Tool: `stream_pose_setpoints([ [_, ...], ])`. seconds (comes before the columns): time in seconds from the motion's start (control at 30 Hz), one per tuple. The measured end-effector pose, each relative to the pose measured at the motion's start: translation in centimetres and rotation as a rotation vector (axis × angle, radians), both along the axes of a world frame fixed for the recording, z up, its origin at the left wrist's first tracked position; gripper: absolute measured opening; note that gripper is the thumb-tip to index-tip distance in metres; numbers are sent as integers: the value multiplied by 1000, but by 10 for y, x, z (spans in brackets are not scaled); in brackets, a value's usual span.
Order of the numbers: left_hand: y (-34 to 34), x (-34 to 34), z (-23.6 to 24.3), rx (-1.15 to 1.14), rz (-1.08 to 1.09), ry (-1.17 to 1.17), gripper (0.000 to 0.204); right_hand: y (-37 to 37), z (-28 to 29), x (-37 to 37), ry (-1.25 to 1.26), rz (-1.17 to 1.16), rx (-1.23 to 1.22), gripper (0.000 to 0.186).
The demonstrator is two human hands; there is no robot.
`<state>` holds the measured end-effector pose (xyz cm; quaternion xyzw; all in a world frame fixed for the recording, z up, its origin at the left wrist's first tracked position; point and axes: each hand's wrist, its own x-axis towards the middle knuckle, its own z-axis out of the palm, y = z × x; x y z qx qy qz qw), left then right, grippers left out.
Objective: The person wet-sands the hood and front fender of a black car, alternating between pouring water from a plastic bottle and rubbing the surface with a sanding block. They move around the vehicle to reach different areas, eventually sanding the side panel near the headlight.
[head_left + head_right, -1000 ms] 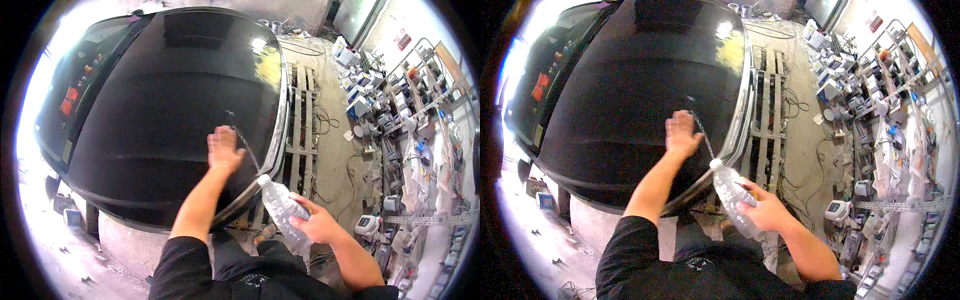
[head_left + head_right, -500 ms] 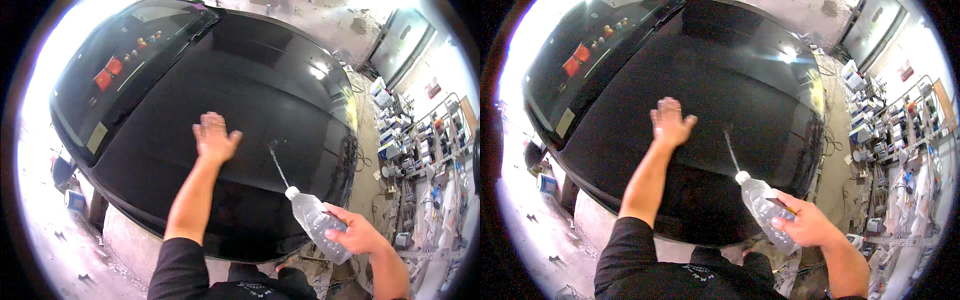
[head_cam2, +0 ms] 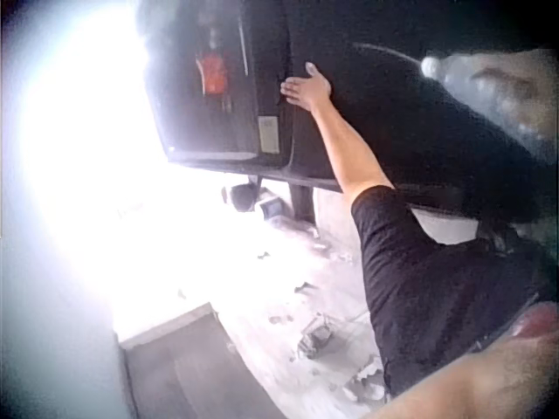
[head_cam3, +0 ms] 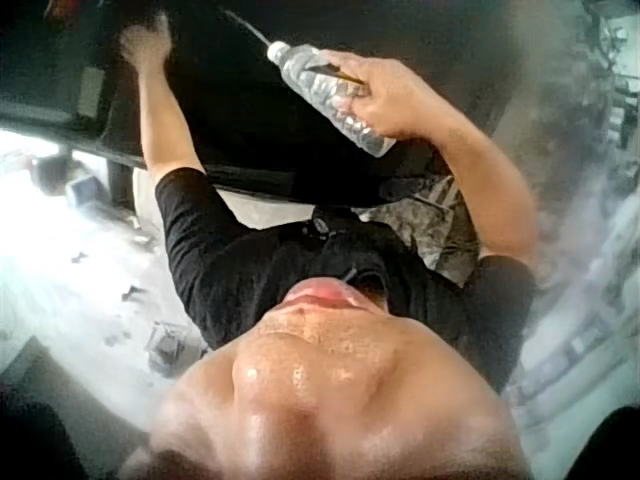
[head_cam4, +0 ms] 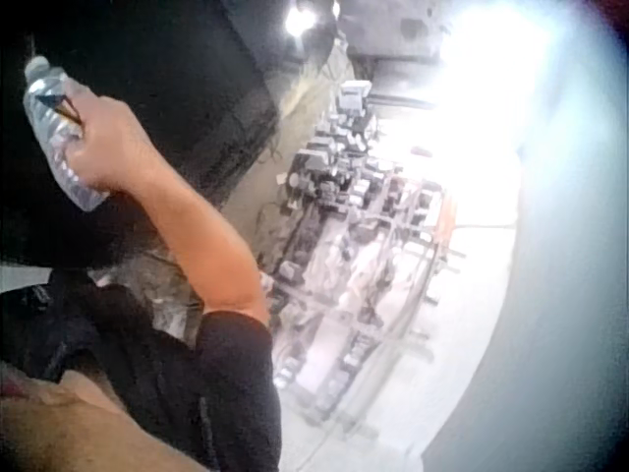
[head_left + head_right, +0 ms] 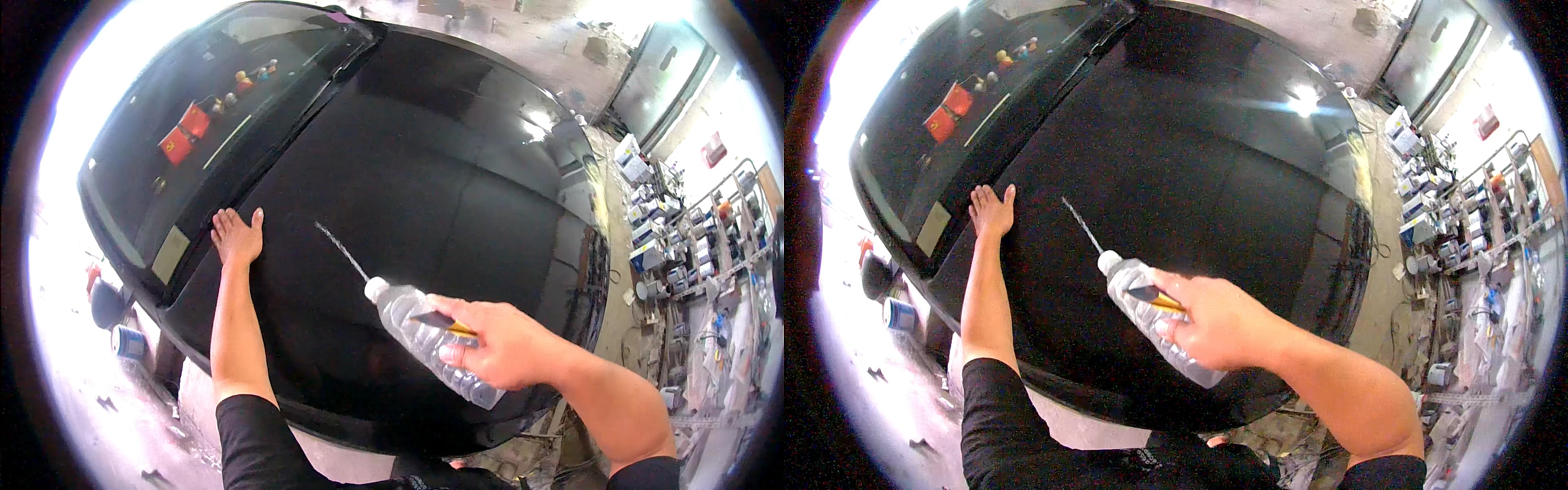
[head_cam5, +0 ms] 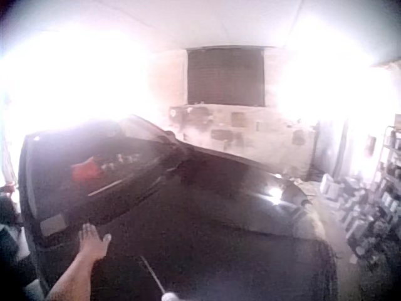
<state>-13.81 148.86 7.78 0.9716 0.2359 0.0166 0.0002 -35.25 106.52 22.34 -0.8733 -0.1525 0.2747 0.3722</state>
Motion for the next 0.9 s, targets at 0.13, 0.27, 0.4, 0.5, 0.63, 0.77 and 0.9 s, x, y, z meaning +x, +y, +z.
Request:
stream_pose_setpoints([
  [0.13,-48,75,-1,19,-199,-23,87,-13,4,22,11,-124,32,61],
  [0.27,-112,134,-1,40,-329,-7,85,-24,-2,26,19,-201,65,62],
  [0.4,-190,167,-7,98,-529,2,86,-29,-4,27,54,-270,92,62],
  [0.5,-233,147,-12,53,-654,-6,85,-36,-3,31,71,-309,48,61],
  [0.63,-240,71,-23,-47,-1324,-16,78,-45,-7,41,59,-277,35,62],
  [0.77,-167,82,11,101,-868,132,85,-49,-11,61,12,-160,63,64],
  [0.9,-101,181,-5,130,-547,43,90,-43,2,83,-33,-82,27,64],
])
